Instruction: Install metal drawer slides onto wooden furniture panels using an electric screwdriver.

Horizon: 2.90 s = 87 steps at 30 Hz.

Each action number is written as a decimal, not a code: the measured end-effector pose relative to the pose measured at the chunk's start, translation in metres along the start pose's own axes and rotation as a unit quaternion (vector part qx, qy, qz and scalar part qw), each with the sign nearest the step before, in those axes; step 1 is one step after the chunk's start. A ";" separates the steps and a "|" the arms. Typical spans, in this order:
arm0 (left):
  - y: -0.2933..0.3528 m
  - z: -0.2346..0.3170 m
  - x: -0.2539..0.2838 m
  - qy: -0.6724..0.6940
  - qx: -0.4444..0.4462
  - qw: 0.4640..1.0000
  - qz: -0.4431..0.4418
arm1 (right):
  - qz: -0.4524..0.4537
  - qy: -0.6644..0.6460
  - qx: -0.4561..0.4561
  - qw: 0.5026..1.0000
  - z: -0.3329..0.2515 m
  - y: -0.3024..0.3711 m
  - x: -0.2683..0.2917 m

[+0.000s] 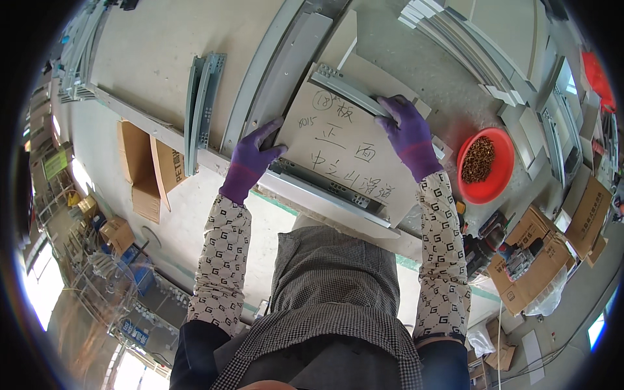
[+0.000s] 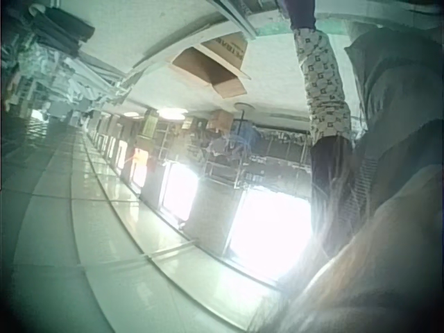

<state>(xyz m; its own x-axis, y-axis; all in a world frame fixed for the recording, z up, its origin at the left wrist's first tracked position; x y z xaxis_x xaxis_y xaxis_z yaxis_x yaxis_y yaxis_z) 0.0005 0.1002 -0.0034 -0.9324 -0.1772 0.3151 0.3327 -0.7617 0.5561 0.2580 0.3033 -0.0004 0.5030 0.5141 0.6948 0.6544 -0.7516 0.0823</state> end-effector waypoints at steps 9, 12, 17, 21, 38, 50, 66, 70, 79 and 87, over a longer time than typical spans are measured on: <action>-0.006 0.009 0.006 0.013 -0.067 0.997 0.031 | 0.079 0.173 -0.084 0.978 0.036 -0.003 0.052; -0.004 0.020 0.004 0.023 -0.041 0.999 0.001 | 0.059 0.053 -0.259 0.963 0.067 0.013 0.052; -0.003 0.028 0.005 -0.023 -0.046 0.999 -0.011 | 0.034 0.109 -0.198 0.974 0.077 0.007 0.041; 0.002 0.025 0.004 -0.026 -0.052 0.998 -0.005 | 0.018 0.122 -0.238 0.963 0.079 0.008 0.040; -0.037 0.053 -0.001 -0.136 -0.126 0.982 0.022 | -0.022 0.255 -0.218 0.942 0.032 0.002 0.041; -0.040 0.063 -0.009 -0.111 -0.089 0.990 0.014 | -0.037 0.037 0.024 0.998 -0.049 -0.030 0.000; -0.077 0.127 -0.069 -0.393 -0.262 0.881 0.030 | -0.005 0.068 0.043 0.997 -0.047 -0.023 0.001; -0.085 0.127 -0.075 -0.476 -0.203 0.856 -0.018 | 0.004 0.003 0.027 1.000 -0.031 -0.019 0.007; -0.103 0.141 -0.079 -0.507 -0.249 0.823 -0.059 | 0.025 0.031 -0.240 0.970 0.079 -0.002 0.056; -0.119 0.135 -0.082 -0.537 -0.237 0.805 -0.091 | 0.006 0.087 -0.240 0.967 0.079 -0.005 0.044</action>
<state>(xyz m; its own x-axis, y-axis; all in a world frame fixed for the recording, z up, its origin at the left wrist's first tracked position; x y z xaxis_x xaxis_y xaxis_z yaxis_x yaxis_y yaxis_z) 0.0562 0.2896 0.0080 -0.2160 0.4118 0.8853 -0.1240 -0.9110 0.3934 0.3213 0.3620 -0.0263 0.3795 0.4589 0.8034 0.2912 -0.8834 0.3671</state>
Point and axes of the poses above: each hand's wrist, its own y-axis away from the middle knuckle, its own x-axis out of the back of the hand, z = x × y, the point moved 6 cm from there along -y, towards the middle knuckle, and after that the axes turned 3 degrees about y, right-handed, at the moved point
